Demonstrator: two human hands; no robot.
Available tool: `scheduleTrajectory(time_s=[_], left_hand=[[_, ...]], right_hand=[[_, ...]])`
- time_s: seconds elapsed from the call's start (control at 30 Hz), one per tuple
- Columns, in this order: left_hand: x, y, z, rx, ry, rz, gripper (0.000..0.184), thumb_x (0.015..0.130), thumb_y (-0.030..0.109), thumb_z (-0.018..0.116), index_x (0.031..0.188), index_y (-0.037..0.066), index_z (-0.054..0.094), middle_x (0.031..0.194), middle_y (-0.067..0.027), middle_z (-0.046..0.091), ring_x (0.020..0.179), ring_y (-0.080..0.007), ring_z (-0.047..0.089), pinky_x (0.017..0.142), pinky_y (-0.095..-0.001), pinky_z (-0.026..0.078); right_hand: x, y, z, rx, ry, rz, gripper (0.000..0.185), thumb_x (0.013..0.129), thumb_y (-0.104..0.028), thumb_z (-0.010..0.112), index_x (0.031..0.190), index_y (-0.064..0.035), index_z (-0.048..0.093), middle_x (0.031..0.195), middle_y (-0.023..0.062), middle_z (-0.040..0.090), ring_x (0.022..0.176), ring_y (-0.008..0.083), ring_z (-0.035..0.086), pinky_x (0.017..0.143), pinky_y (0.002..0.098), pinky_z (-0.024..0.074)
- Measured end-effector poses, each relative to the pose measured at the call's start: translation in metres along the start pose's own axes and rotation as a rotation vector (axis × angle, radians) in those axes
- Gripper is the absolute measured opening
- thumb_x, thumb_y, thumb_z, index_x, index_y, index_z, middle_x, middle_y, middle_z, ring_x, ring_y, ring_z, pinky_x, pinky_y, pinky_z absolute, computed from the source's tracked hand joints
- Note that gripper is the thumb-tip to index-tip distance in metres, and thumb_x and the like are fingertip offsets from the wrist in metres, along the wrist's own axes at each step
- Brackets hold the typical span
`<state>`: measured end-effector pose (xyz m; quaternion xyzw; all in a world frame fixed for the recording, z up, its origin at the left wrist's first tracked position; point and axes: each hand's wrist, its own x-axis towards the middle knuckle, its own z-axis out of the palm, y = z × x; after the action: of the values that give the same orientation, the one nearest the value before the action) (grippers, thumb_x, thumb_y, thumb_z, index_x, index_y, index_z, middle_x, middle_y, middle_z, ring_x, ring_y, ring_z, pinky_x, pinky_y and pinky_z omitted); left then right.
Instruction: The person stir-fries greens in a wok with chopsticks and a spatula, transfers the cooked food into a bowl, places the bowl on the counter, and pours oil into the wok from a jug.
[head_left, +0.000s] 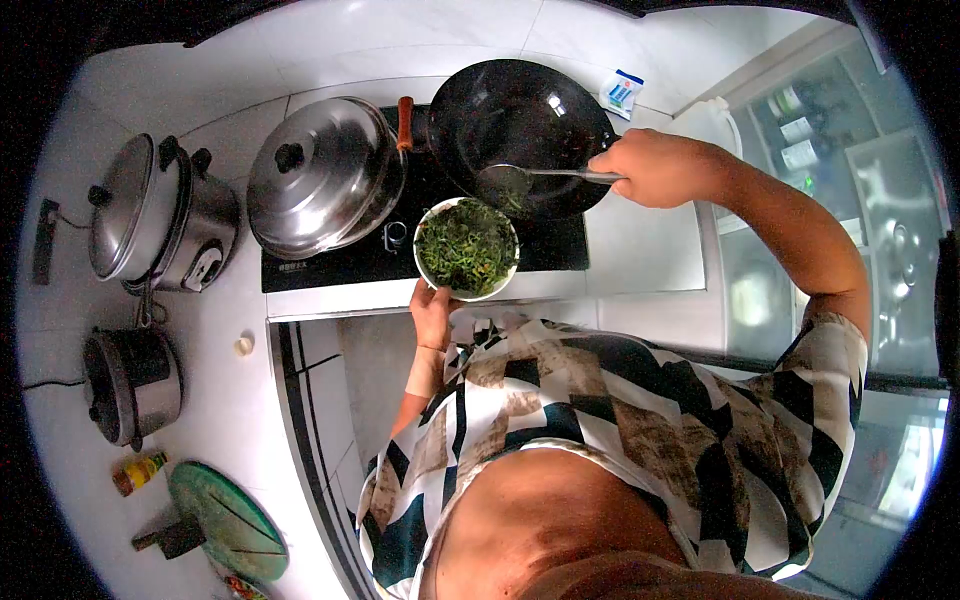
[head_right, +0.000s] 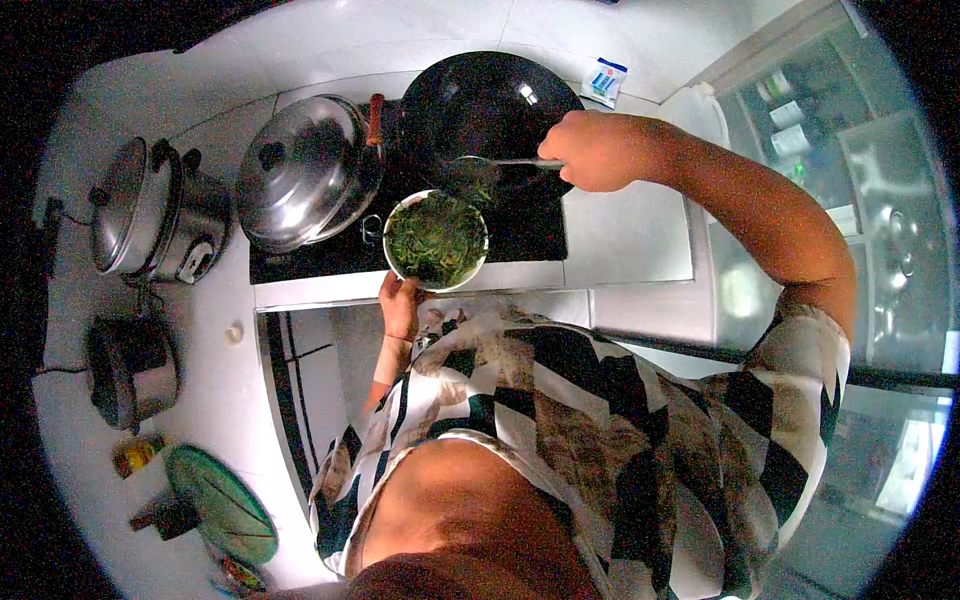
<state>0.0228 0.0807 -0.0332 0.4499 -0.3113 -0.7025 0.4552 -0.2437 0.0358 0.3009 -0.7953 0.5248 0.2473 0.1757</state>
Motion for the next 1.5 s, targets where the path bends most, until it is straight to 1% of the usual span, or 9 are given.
scheduleTrajectory(time_s=[0.23, 0.43, 0.53, 0.63, 0.83, 1.03, 1.23, 1.37, 1.5], left_hand=[[0.009, -0.006, 0.000, 0.007, -0.024, -0.016, 0.027, 0.081, 0.001, 0.049, 0.107, 0.002, 0.054, 0.098, -0.0078, 0.062, 0.082, -0.0184, 0.062, 0.065, -0.0324, 0.056], [0.010, -0.005, 0.004, -0.013, -0.028, -0.020, 0.025, 0.082, 0.000, 0.048, 0.106, 0.001, 0.053, 0.095, -0.0085, 0.062, 0.077, -0.0187, 0.063, 0.064, -0.0324, 0.056], [0.007, -0.004, 0.005, 0.004, -0.006, -0.014, 0.025, 0.083, 0.000, 0.048, 0.107, -0.001, 0.053, 0.091, -0.0086, 0.062, 0.074, -0.0183, 0.062, 0.062, -0.0325, 0.056], [0.012, -0.012, 0.002, 0.004, -0.003, -0.010, 0.025, 0.082, 0.000, 0.048, 0.106, -0.001, 0.053, 0.091, -0.0087, 0.062, 0.073, -0.0185, 0.062, 0.063, -0.0327, 0.057], [0.010, -0.012, 0.005, -0.043, 0.031, 0.002, 0.028, 0.080, -0.002, 0.047, 0.107, -0.001, 0.053, 0.093, -0.0093, 0.062, 0.075, -0.0199, 0.063, 0.064, -0.0323, 0.057], [0.014, -0.016, 0.000, -0.026, 0.013, 0.000, 0.029, 0.081, -0.001, 0.047, 0.109, 0.000, 0.052, 0.097, -0.0095, 0.062, 0.079, -0.0200, 0.063, 0.065, -0.0326, 0.056], [0.013, -0.016, -0.003, -0.005, -0.018, 0.021, 0.028, 0.082, 0.000, 0.048, 0.110, 0.001, 0.053, 0.098, -0.0093, 0.061, 0.081, -0.0184, 0.062, 0.066, -0.0315, 0.056], [0.011, -0.016, -0.002, -0.042, -0.003, 0.005, 0.030, 0.082, 0.000, 0.048, 0.112, 0.002, 0.052, 0.097, -0.0081, 0.062, 0.079, -0.0171, 0.062, 0.064, -0.0292, 0.055], [0.012, -0.018, -0.006, -0.015, -0.029, 0.008, 0.030, 0.083, -0.001, 0.048, 0.113, 0.002, 0.052, 0.098, -0.0075, 0.062, 0.080, -0.0163, 0.061, 0.063, -0.0285, 0.054]], right_hand=[[-0.023, 0.004, -0.011, 0.101, 0.124, -0.082, 0.022, 0.081, -0.008, 0.055, 0.101, 0.0009, 0.057, 0.075, 0.0197, 0.060, 0.071, 0.0294, 0.061, 0.068, 0.0408, 0.0456], [-0.044, -0.023, -0.045, 0.040, -0.042, 0.105, 0.039, 0.081, -0.011, 0.057, 0.119, -0.0052, 0.056, 0.079, 0.0169, 0.062, 0.065, 0.0222, 0.057, 0.067, 0.0349, 0.0459], [-0.058, -0.016, -0.042, 0.133, 0.061, 0.111, 0.038, 0.082, -0.013, 0.057, 0.120, -0.0071, 0.057, 0.075, 0.0134, 0.061, 0.062, 0.0204, 0.055, 0.063, 0.0346, 0.0447], [-0.073, -0.016, -0.032, 0.145, 0.186, 0.110, 0.035, 0.080, -0.014, 0.059, 0.113, -0.0051, 0.058, 0.088, 0.0179, 0.063, 0.080, 0.0298, 0.061, 0.076, 0.0395, 0.0470], [-0.070, 0.001, -0.009, 0.207, 0.207, 0.227, 0.035, 0.081, -0.014, 0.059, 0.115, -0.0061, 0.057, 0.087, 0.0179, 0.063, 0.082, 0.0325, 0.061, 0.076, 0.0416, 0.0469], [-0.008, 0.032, 0.036, -0.085, 0.274, 0.237, 0.030, 0.084, -0.014, 0.054, 0.114, -0.0063, 0.055, 0.081, 0.0186, 0.063, 0.077, 0.0341, 0.063, 0.071, 0.0443, 0.0509], [0.045, 0.036, 0.064, -0.417, 0.369, 0.230, 0.030, 0.085, -0.006, 0.049, 0.114, 0.0002, 0.052, 0.071, 0.0173, 0.063, 0.068, 0.0318, 0.065, 0.055, 0.0415, 0.0534], [0.052, 0.025, 0.067, -0.526, 0.309, 0.200, 0.054, 0.073, 0.002, 0.053, 0.126, 0.0017, 0.045, 0.067, 0.0154, 0.060, 0.061, 0.0286, 0.064, 0.054, 0.0381, 0.0525], [0.018, -0.011, 0.048, -0.439, 0.183, 0.080, 0.033, 0.079, -0.002, 0.051, 0.111, 0.0080, 0.051, 0.070, 0.0173, 0.063, 0.065, 0.0308, 0.066, 0.054, 0.0399, 0.0546]])
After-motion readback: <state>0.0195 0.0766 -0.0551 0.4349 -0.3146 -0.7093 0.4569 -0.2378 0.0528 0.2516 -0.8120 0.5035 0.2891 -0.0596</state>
